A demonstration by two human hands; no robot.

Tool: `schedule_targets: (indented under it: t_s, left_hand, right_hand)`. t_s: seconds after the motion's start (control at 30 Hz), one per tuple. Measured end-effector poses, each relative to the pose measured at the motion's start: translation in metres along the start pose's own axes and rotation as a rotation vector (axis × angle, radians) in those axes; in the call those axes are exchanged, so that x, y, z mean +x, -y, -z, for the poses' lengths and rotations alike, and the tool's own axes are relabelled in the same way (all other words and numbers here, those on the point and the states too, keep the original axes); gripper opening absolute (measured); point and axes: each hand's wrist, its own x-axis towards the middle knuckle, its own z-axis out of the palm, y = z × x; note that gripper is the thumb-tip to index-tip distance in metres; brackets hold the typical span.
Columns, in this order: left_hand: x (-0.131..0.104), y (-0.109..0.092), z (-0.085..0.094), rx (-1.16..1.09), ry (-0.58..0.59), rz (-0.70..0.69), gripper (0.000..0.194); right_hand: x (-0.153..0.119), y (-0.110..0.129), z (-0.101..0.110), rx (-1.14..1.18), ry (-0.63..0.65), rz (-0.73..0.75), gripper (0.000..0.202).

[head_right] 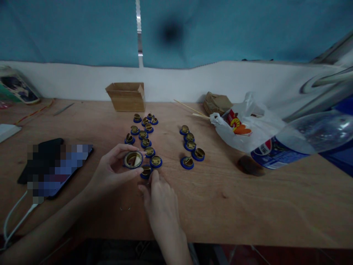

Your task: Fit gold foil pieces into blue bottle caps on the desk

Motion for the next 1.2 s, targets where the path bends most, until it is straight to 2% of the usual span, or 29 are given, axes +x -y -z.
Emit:
schedule_targets:
  t_s: [0.17,0.63,0.9,1.03,1.2]
  left_hand:
    - [0.0,0.0,0.0,0.022,0.046,-0.04,0.04]
    - [-0.001,-0.002,0.001,0.052,0.061,-0.054,0.039]
    - [-0.002,-0.001,0.0,0.059,0.07,-0.076,0.04]
    - [-0.002,-0.002,0.0,0.045,0.07,-0.067,0.041]
    - [-0.002,-0.002,-0.001,0.076,0.078,-0.06,0.039]
  right_hand:
    - [0.001,-0.002,0.003,0.06,0.005,0.059,0.016]
    - [0.001,-0.004,0.003,0.071,0.001,0.081,0.003]
    - [-0.001,-0.006,0.007,0.129,0.065,0.073,0.008]
    - [-0.002,-0.013,0.009,0.184,0.042,0.13,0.012]
    - [-0.004,-0.022,0.024,0.288,0.052,0.174,0.02]
